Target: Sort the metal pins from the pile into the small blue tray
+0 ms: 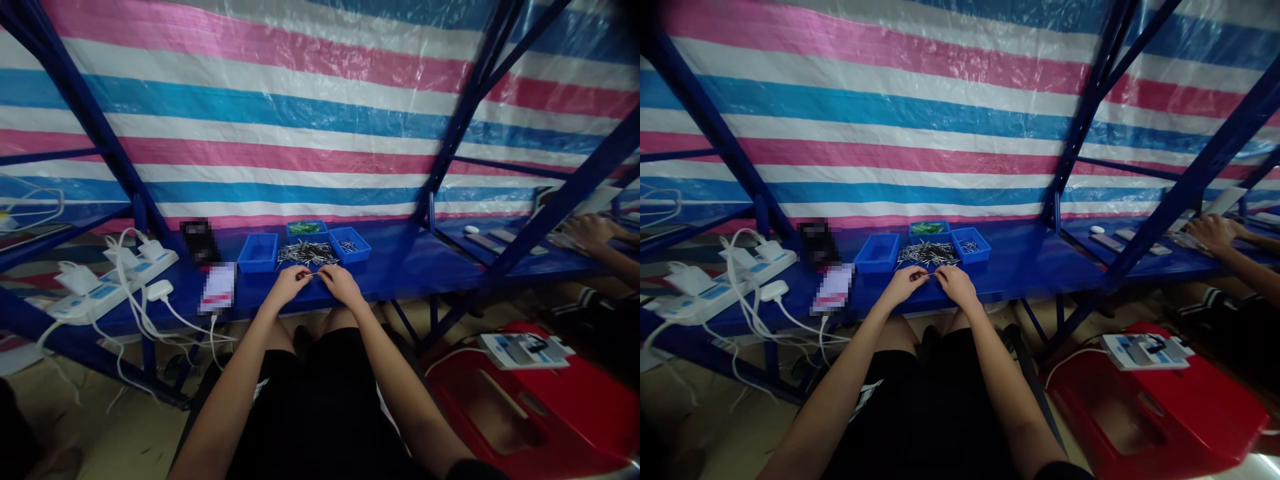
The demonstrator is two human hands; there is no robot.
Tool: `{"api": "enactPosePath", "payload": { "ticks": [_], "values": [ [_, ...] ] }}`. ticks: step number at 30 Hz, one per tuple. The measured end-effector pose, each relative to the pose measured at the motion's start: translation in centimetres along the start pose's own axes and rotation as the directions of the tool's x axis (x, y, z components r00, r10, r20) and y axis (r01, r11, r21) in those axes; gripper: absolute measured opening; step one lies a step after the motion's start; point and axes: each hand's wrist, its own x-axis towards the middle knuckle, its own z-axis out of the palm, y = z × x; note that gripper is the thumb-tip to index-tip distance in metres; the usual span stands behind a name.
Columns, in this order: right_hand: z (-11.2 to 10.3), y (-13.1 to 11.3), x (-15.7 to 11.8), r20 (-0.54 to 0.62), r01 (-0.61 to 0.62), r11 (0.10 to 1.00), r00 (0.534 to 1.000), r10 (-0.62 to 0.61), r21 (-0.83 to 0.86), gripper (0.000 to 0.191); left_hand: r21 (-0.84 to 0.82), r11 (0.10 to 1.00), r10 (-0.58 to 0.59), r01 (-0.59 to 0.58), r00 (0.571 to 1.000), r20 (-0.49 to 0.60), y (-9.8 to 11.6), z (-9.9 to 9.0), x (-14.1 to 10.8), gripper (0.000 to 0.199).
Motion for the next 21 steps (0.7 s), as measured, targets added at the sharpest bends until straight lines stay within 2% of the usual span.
{"api": "enactPosePath", "payload": {
  "ticks": [6,12,17,21],
  "values": [
    [-0.5,0.0,0.0,0.101,0.150,0.985,0.982,-0.158,0.086,0.022,-0.140,0.989,0.052,-0.050,0.999,0.006,0.5,-0.3,-0.2,0.020],
    [-0.5,-0.4,0.8,0.121,0.042,0.967,0.990,-0.075,0.251,0.032,-0.306,0.952,-0.008,0.007,1.000,-0.001,0.4,-0.3,-0.2,0.020],
    [-0.2,-0.4,1.2,0.063,-0.027,0.933,0.998,0.005,0.358,0.041,-0.243,0.969,-0.044,0.043,0.999,0.000,0.0,-0.3,-0.1,0.025],
    [0.1,-0.2,1.1,0.032,-0.004,0.943,0.999,-0.008,0.334,0.031,-0.194,0.980,-0.036,0.037,0.999,0.006,0.0,-0.3,-0.1,0.026]
  ]
}}
